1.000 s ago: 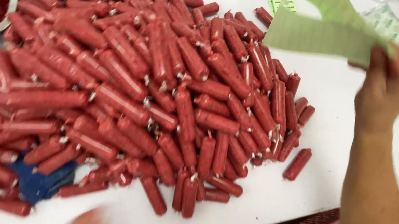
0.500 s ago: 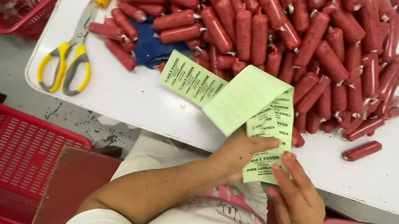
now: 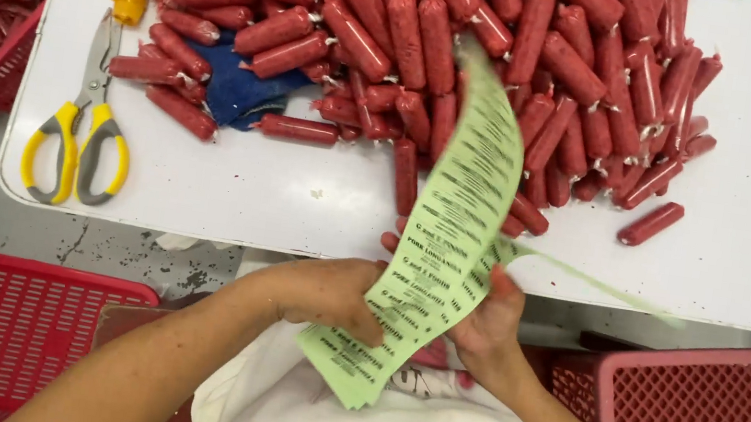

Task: The person sits at a table covered with packaged sausages and uses yellow-handled scissors to cut a long strip of green labels into individual pieces. They hold the label strip with one hand and cut it repeatedly with the other, placing the cut pieces on the table.

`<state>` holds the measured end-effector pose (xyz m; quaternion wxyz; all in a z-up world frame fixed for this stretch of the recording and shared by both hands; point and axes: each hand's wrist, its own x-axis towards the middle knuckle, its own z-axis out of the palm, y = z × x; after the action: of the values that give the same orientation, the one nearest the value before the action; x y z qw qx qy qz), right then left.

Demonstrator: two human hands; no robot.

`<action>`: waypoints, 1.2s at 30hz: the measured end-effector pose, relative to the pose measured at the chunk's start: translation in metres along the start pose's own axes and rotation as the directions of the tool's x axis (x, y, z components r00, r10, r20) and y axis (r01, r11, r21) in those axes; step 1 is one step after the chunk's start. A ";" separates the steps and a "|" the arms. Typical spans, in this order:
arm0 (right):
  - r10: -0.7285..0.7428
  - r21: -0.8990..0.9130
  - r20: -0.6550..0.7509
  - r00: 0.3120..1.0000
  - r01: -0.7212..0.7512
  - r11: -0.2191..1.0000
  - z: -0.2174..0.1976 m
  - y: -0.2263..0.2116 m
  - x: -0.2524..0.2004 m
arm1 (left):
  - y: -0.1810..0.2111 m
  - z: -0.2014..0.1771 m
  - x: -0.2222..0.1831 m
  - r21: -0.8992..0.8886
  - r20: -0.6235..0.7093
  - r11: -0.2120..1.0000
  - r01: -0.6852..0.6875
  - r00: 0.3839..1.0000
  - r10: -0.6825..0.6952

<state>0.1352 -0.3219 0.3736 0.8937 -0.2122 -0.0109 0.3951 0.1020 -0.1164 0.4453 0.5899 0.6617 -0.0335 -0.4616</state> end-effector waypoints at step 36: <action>-0.208 -0.101 0.063 0.976 0.213 0.972 -0.092 0.027 0.020 | -0.115 0.004 -0.003 -0.719 -0.060 0.693 0.049 0.989 -0.133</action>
<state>0.1474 -0.3256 0.2768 0.9173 -0.2473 -0.0780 0.3023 0.0398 -0.0831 0.3539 0.7779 0.4050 0.2132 -0.4306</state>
